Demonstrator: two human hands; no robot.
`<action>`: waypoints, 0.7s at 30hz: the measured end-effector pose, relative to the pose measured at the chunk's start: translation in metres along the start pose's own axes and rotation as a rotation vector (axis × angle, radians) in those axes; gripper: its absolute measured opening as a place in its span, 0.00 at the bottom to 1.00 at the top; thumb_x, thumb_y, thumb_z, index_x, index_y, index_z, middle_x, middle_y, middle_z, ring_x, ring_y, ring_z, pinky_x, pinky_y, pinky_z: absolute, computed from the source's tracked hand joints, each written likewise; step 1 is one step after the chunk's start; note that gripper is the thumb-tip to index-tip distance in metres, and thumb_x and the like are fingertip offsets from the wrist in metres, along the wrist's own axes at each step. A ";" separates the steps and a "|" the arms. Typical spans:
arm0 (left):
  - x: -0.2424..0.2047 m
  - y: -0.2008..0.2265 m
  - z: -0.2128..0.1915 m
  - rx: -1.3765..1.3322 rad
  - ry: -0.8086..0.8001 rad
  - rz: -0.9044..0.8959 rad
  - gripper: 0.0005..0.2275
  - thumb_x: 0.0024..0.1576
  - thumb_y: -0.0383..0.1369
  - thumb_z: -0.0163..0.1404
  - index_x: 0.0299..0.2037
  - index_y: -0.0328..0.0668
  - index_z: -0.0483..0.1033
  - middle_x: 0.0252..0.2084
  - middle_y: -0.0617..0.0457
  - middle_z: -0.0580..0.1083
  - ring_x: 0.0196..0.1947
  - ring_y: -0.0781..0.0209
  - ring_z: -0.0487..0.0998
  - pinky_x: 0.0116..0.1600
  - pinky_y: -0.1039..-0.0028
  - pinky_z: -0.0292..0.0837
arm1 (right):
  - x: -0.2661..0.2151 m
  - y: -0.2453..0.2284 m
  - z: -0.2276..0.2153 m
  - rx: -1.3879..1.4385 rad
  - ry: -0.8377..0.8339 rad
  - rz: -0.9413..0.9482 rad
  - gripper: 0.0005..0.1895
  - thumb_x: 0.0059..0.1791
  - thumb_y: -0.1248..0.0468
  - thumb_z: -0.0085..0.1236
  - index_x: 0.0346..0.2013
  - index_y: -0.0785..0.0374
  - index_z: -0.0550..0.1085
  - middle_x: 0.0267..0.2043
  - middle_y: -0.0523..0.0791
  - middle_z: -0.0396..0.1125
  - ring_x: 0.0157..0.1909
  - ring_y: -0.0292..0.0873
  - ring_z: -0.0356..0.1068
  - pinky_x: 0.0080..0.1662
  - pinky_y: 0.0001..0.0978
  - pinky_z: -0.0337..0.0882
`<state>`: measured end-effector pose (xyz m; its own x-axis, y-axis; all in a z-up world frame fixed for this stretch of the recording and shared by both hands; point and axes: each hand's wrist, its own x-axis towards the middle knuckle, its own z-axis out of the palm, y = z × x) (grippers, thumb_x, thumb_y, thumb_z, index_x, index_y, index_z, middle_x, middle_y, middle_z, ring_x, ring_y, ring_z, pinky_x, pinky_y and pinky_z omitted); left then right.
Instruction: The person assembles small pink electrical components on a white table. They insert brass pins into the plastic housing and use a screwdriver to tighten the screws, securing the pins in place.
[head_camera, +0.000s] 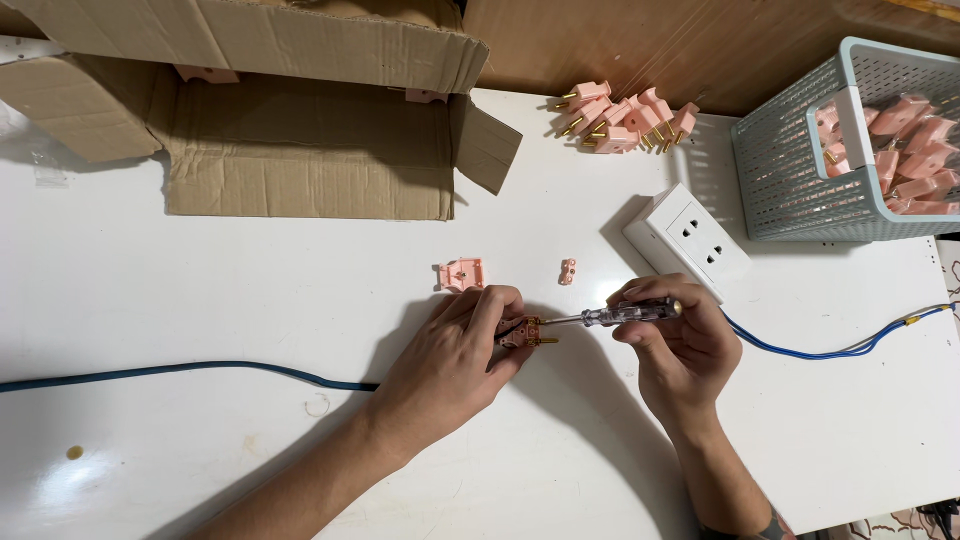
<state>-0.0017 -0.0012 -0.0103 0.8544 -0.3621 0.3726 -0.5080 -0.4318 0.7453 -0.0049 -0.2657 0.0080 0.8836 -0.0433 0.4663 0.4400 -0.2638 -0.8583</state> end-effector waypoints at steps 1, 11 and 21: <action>0.000 0.000 0.000 0.001 0.000 0.001 0.16 0.65 0.31 0.64 0.56 0.40 0.68 0.43 0.47 0.80 0.50 0.45 0.80 0.55 0.60 0.77 | 0.000 -0.001 0.001 0.001 0.001 -0.001 0.09 0.54 0.72 0.68 0.44 0.67 0.74 0.46 0.51 0.72 0.51 0.51 0.77 0.54 0.43 0.88; 0.000 -0.001 0.001 -0.044 -0.026 -0.013 0.17 0.63 0.29 0.64 0.55 0.41 0.68 0.47 0.54 0.81 0.52 0.49 0.80 0.58 0.60 0.77 | 0.005 -0.011 0.008 -0.029 0.066 0.083 0.20 0.45 0.69 0.77 0.42 0.64 0.71 0.41 0.50 0.73 0.36 0.44 0.76 0.41 0.29 0.82; 0.000 0.000 0.000 -0.016 -0.029 -0.018 0.16 0.64 0.30 0.64 0.54 0.43 0.68 0.45 0.52 0.80 0.50 0.48 0.79 0.54 0.62 0.76 | 0.004 -0.013 0.008 -0.062 0.029 0.041 0.24 0.42 0.65 0.79 0.44 0.66 0.71 0.41 0.53 0.74 0.40 0.45 0.75 0.41 0.29 0.81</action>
<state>-0.0016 -0.0012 -0.0099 0.8597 -0.3786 0.3429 -0.4906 -0.4250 0.7607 -0.0051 -0.2545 0.0190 0.8955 -0.0828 0.4374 0.3916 -0.3207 -0.8624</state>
